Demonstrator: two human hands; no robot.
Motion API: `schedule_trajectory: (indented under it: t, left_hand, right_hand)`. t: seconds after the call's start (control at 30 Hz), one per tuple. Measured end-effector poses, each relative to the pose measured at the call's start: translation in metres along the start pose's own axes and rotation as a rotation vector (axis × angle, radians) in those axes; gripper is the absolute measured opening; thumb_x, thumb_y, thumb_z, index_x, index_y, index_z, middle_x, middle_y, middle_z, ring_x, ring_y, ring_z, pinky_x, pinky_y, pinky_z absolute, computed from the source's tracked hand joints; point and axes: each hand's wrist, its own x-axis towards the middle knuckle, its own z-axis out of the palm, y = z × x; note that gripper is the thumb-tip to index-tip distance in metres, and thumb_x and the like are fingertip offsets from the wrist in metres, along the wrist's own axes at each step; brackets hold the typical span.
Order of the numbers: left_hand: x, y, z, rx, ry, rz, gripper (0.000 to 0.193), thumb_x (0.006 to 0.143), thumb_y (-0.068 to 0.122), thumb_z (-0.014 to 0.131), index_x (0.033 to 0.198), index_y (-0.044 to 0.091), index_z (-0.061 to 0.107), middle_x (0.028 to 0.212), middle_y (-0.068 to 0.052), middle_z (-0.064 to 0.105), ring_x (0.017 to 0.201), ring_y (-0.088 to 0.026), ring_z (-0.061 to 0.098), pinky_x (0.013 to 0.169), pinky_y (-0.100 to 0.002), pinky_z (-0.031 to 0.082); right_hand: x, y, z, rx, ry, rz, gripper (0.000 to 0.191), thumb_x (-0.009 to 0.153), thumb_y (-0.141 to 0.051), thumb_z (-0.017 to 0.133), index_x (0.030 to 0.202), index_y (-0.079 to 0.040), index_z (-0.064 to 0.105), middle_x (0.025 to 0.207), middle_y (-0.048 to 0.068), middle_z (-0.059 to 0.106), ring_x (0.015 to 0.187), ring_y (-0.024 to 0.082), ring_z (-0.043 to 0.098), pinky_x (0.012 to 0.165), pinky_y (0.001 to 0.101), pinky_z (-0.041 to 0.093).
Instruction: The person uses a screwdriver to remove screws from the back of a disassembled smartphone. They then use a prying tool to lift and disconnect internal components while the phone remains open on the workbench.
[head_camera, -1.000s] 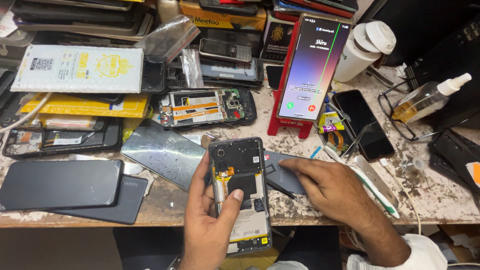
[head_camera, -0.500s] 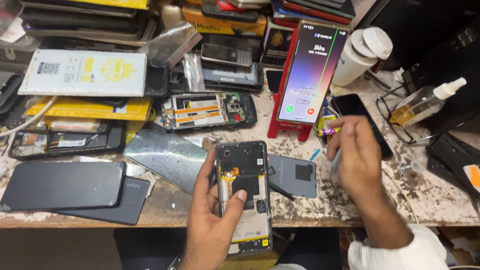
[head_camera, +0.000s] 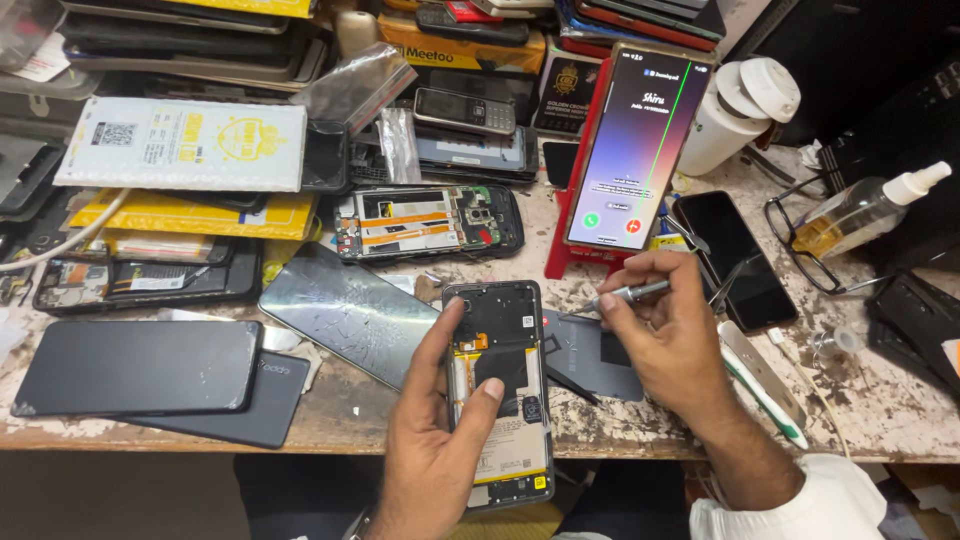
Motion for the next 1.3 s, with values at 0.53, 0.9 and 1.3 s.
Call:
schedule_trajectory:
  t: [0.53, 0.9, 1.3]
  left_hand:
    - [0.004, 0.019, -0.001, 0.276, -0.037, -0.066, 0.021, 0.090, 0.016, 0.077, 0.108, 0.005, 0.078, 0.096, -0.005, 0.078, 0.090, -0.009, 0.071, 0.079, -0.026, 0.056]
    - [0.003, 0.015, -0.004, 0.242, -0.030, -0.103, 0.017, 0.093, 0.017, 0.073, 0.103, 0.003, 0.077, 0.092, -0.004, 0.077, 0.087, -0.009, 0.070, 0.076, -0.027, 0.056]
    - [0.003, 0.012, -0.004, 0.259, -0.021, -0.062, 0.017, 0.095, 0.017, 0.072, 0.104, 0.004, 0.076, 0.094, -0.004, 0.078, 0.089, -0.009, 0.071, 0.078, -0.027, 0.058]
  right_hand:
    - [-0.055, -0.071, 0.026, 0.062, 0.152, -0.152, 0.045, 0.094, 0.009, 0.063, 0.127, -0.004, 0.036, 0.115, 0.023, 0.066, 0.101, 0.023, 0.072, 0.084, 0.0304, 0.063]
    - [-0.065, -0.070, 0.036, 0.078, 0.133, -0.193, 0.044, 0.095, 0.008, 0.062, 0.127, -0.005, 0.036, 0.116, 0.024, 0.066, 0.104, 0.022, 0.072, 0.085, 0.0302, 0.063]
    - [-0.067, -0.060, 0.033, 0.101, 0.125, -0.253, 0.044, 0.096, 0.009, 0.063, 0.128, -0.005, 0.036, 0.114, 0.025, 0.065, 0.107, 0.020, 0.070, 0.090, 0.0300, 0.062]
